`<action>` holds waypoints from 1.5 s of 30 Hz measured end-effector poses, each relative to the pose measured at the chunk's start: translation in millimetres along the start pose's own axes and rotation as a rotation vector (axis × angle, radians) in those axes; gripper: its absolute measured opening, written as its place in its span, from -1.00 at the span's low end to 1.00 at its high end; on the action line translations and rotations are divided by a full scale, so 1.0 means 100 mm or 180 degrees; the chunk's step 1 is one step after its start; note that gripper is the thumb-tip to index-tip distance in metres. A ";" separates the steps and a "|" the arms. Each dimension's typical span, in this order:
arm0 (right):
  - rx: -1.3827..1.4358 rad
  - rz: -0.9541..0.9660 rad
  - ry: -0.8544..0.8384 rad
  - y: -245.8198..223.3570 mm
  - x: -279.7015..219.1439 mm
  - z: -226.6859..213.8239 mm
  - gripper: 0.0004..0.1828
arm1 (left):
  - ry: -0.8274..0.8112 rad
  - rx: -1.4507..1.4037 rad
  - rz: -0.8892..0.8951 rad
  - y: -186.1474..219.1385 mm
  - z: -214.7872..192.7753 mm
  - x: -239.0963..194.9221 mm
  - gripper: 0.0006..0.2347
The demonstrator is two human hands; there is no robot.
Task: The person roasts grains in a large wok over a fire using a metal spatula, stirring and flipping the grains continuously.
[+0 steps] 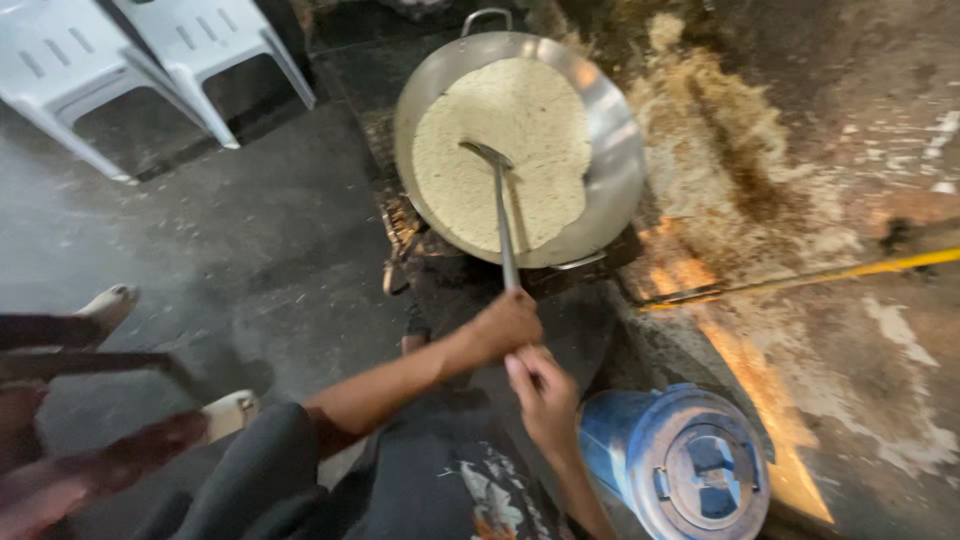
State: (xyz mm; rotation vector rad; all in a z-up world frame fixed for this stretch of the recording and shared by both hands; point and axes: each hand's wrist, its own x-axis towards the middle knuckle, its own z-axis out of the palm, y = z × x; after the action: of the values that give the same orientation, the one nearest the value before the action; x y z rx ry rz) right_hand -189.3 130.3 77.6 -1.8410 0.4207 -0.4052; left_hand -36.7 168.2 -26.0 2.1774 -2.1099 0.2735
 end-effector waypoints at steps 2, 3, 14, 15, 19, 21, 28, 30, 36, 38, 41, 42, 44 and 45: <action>0.0255 -0.0097 -0.0075 -0.25 -0.21 -0.10 -0.74 | 0.0002 -0.0455 -0.0035 0.20 -0.43 -0.10 -0.92; 0.0330 -0.0263 -0.0160 -0.32 -0.29 -0.14 -0.71 | -0.0410 -0.0577 -0.0054 0.28 -0.59 -0.12 -0.91; 0.0256 -0.0488 0.0212 0.64 0.68 0.51 -0.69 | 0.0339 -0.0535 -0.0160 -0.83 0.63 -0.02 -0.96; 0.0253 -0.0479 0.0216 0.61 0.63 0.48 -0.69 | 0.0337 -0.0544 -0.0155 -0.77 0.70 -0.01 -0.96; 0.0209 -0.0698 -0.0672 0.08 0.21 -0.06 -0.91 | 0.0505 -0.0574 -0.0416 -0.22 0.16 -0.01 -0.95; 0.0068 -0.0950 -0.0978 -0.35 -0.02 -0.39 -0.91 | 0.0417 -0.0907 -0.0369 0.07 -0.44 -0.03 -0.93; -0.0746 -0.0908 -0.1610 -1.22 -0.43 -1.03 -0.74 | 0.0512 -0.1906 -0.0186 0.58 -1.66 -0.03 -0.82; -0.0448 -0.1002 -0.1263 -0.96 -0.31 -0.86 -0.77 | 0.0524 -0.1933 -0.0168 0.45 -1.44 0.00 -0.86; -0.0444 -0.1108 -0.0725 -0.05 0.47 -0.26 -0.87 | 0.1251 -0.2700 -0.0306 -0.44 -0.28 0.14 -0.88; -0.0491 -0.1135 -0.0512 0.06 0.58 -0.14 -0.84 | 0.1619 -0.2196 -0.0444 -0.56 -0.07 0.18 -0.83; -0.0758 -0.1238 -0.0508 0.00 0.50 -0.20 -0.82 | 0.1175 -0.1870 -0.0599 -0.37 -0.09 0.20 -0.91; -0.0766 -0.1233 -0.0501 -0.08 0.42 -0.27 -0.82 | 0.1177 -0.1877 -0.0590 -0.25 -0.18 0.21 -0.91; -0.0640 -0.1265 -0.0631 -0.37 0.19 -0.46 -0.83 | 0.0926 -0.2104 -0.0662 0.03 -0.50 0.19 -0.92; -0.0479 -0.1144 -0.0529 -0.55 0.06 -0.56 -0.85 | 0.1045 -0.2193 -0.0611 0.14 -0.69 0.16 -0.90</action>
State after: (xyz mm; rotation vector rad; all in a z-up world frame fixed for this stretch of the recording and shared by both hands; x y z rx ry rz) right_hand -206.2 97.3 146.9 -2.0848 0.0030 -0.4684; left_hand -54.1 165.4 44.3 1.7522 -1.5024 -0.1004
